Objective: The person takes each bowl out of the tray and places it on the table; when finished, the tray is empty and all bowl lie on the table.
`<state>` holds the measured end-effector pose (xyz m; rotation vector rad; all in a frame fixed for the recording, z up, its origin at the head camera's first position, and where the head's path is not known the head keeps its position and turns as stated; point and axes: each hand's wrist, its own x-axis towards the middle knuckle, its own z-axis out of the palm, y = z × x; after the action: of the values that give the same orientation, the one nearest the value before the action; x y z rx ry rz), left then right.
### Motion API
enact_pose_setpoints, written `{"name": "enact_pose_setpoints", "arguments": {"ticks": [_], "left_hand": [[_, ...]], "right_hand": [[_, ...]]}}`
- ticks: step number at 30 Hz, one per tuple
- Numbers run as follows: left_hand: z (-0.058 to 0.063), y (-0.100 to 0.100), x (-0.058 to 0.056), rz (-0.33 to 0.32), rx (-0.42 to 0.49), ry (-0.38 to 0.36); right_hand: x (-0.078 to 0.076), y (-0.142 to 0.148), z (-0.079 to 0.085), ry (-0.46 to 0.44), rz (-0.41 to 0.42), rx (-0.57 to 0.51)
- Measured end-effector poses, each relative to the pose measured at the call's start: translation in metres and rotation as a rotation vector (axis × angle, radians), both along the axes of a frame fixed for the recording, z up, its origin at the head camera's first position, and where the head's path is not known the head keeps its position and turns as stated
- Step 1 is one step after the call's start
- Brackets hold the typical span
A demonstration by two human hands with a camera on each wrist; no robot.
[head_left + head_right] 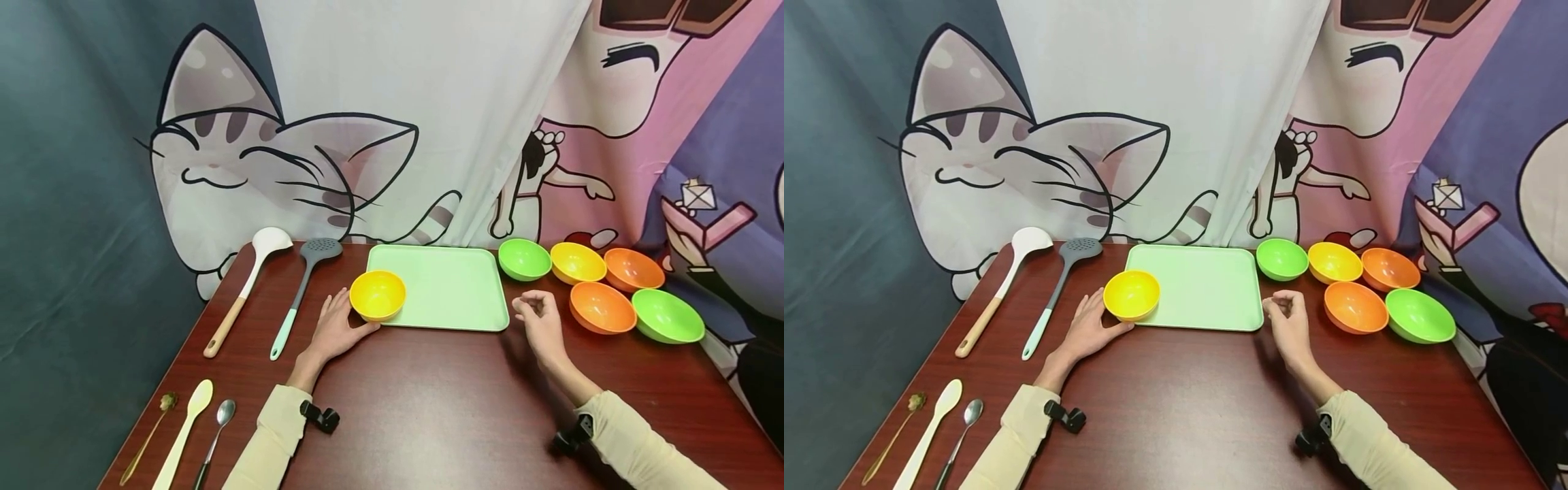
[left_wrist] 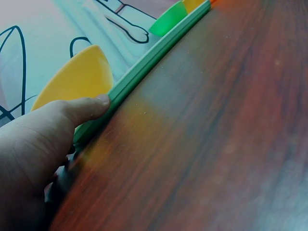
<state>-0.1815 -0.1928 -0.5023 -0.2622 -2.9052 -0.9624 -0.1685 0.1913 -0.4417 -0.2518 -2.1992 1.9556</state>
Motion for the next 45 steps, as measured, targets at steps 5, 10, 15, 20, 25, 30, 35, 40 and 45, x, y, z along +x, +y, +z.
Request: {"name": "enact_pose_setpoints", "arguments": {"ticks": [5, 10, 15, 20, 25, 30, 35, 40, 45], "left_hand": [[0.000, 0.000, 0.000, -0.003, 0.002, -0.012], [0.000, 0.000, 0.000, -0.005, -0.001, -0.017], [0.001, -0.001, 0.000, -0.002, -0.009, -0.016], [0.000, -0.001, 0.000, -0.003, -0.008, -0.023], [0.000, -0.001, 0.000, 0.001, -0.012, -0.028], [0.001, -0.002, 0.000, -0.002, -0.009, -0.030], [0.000, 0.000, -0.001, -0.007, -0.004, -0.022], [0.002, 0.000, -0.001, -0.002, 0.008, -0.014], [0.002, -0.001, -0.001, -0.006, 0.012, -0.019]], "right_hand": [[-0.005, -0.014, -0.002, -0.003, 0.119, 0.023], [-0.010, -0.029, -0.003, 0.001, 0.189, 0.034], [-0.015, -0.051, -0.003, -0.002, 0.237, 0.002], [-0.021, -0.074, -0.004, -0.036, 0.283, -0.006], [-0.030, -0.098, -0.008, -0.044, 0.336, -0.001], [-0.035, -0.120, -0.015, -0.005, 0.371, 0.008], [-0.035, -0.138, -0.014, -0.081, 0.382, -0.085], [-0.042, -0.159, -0.015, -0.160, 0.389, -0.120], [-0.044, -0.175, -0.022, -0.196, 0.383, -0.085]]}}
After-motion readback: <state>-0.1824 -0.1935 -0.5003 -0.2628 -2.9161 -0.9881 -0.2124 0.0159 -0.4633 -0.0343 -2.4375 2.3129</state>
